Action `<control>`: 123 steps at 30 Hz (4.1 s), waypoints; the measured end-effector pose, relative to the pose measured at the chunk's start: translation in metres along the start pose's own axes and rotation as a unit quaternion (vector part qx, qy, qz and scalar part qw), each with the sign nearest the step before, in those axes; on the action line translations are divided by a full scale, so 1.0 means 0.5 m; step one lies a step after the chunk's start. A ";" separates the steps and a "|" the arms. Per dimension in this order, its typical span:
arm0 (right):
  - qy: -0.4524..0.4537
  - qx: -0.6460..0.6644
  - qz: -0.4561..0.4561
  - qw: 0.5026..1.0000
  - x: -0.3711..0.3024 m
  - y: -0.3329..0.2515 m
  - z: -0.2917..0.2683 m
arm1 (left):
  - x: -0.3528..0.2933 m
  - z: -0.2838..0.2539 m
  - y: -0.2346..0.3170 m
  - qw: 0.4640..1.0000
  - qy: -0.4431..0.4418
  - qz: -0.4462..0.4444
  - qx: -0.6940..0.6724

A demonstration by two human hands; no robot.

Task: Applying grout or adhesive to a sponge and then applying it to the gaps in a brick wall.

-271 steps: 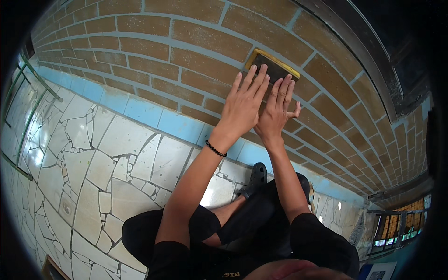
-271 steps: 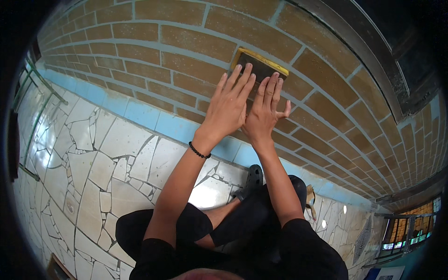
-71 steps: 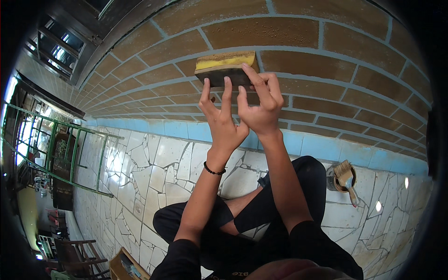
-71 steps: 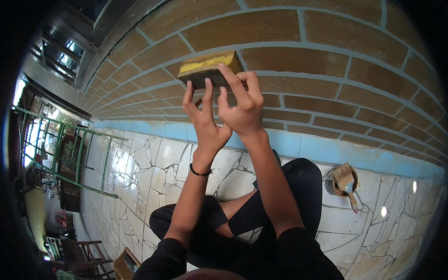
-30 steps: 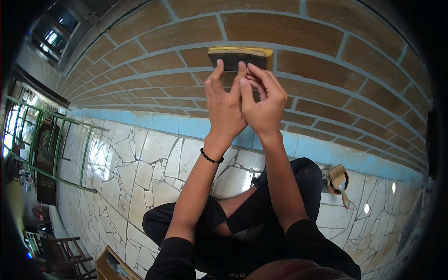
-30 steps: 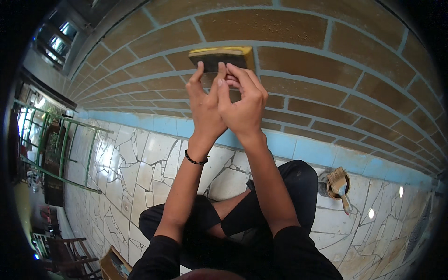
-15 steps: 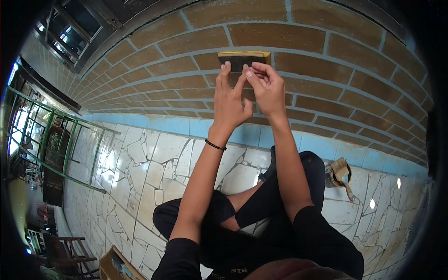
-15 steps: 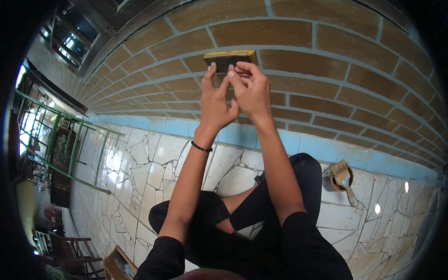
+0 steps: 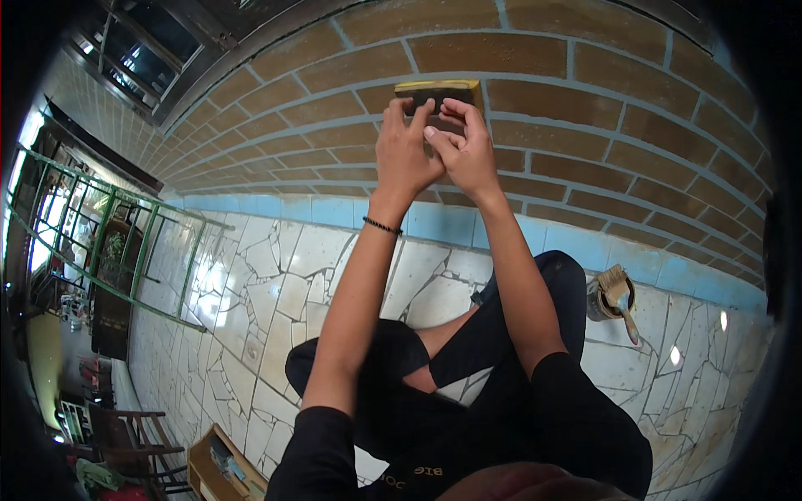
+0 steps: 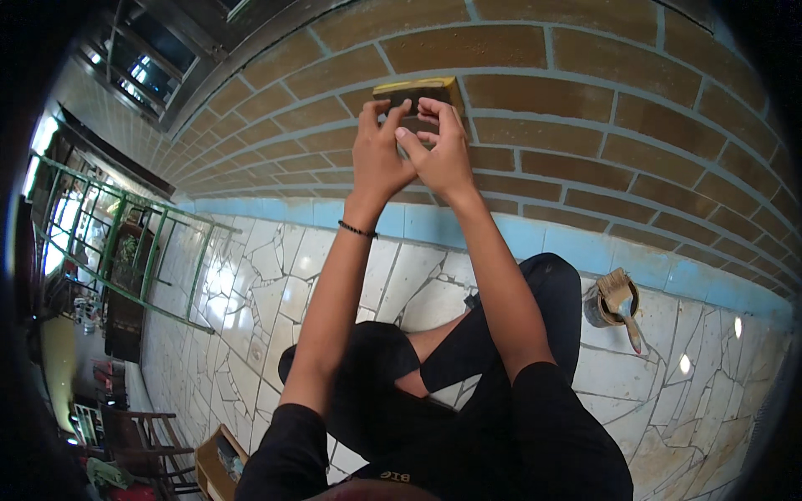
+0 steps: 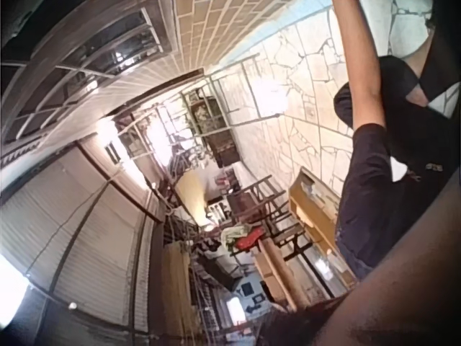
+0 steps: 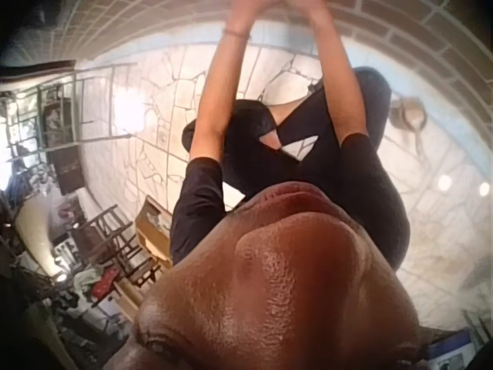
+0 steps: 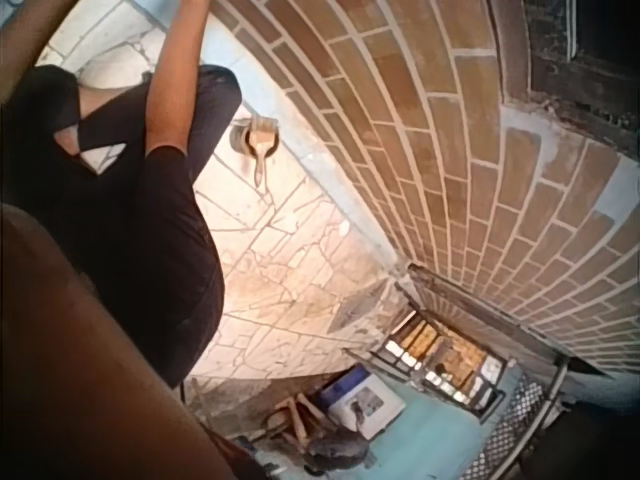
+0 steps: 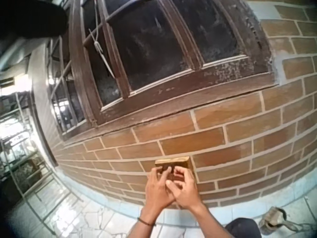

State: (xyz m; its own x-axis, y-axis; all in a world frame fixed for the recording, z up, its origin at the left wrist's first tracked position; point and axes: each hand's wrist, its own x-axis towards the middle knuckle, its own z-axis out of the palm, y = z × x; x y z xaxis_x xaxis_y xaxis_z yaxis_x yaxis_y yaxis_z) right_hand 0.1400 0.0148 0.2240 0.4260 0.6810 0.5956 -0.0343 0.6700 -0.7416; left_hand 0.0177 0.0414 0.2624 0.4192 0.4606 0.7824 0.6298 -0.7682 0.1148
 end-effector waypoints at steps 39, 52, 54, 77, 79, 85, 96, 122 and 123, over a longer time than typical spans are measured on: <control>-0.271 -0.223 -0.230 0.907 -0.131 -0.112 0.051 | -0.367 -0.128 -0.024 0.573 0.286 -0.515 -0.570; -0.207 -0.417 -0.418 0.780 -0.297 0.008 0.150 | -0.360 -0.203 -0.006 0.475 0.235 -0.657 -0.536; -0.146 -0.431 -0.447 0.770 -0.291 0.010 0.152 | -0.366 -0.202 -0.017 0.472 0.202 -0.657 -0.552; -0.208 -0.485 -0.545 0.651 0.174 -0.038 0.264 | -0.342 -0.249 -0.126 0.805 0.266 -0.363 -0.386; -0.193 -0.495 -0.541 0.653 0.180 -0.029 0.268 | -0.347 -0.246 -0.141 0.794 0.204 -0.382 -0.426; -0.173 -0.503 -0.541 0.652 0.187 -0.017 0.269 | -0.350 -0.226 -0.149 0.782 0.171 -0.398 -0.449; -0.166 -0.504 -0.541 0.653 0.185 -0.021 0.262 | -0.349 -0.234 -0.156 0.777 0.181 -0.404 -0.449; -0.194 -0.566 -0.553 0.580 0.190 -0.042 0.277 | -0.357 -0.214 -0.157 0.776 0.178 -0.403 -0.452; -0.197 -0.569 -0.553 0.575 0.191 -0.042 0.278 | -0.358 -0.213 -0.159 0.776 0.179 -0.403 -0.452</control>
State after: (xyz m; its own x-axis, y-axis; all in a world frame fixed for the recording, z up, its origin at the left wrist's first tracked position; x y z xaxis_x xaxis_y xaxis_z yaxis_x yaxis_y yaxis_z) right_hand 0.0556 0.1071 0.3394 -0.6289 0.1880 0.7544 0.7702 0.2832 0.5715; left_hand -0.1769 -0.0272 0.1784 -0.1815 0.9244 0.3356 -0.1901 -0.3678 0.9103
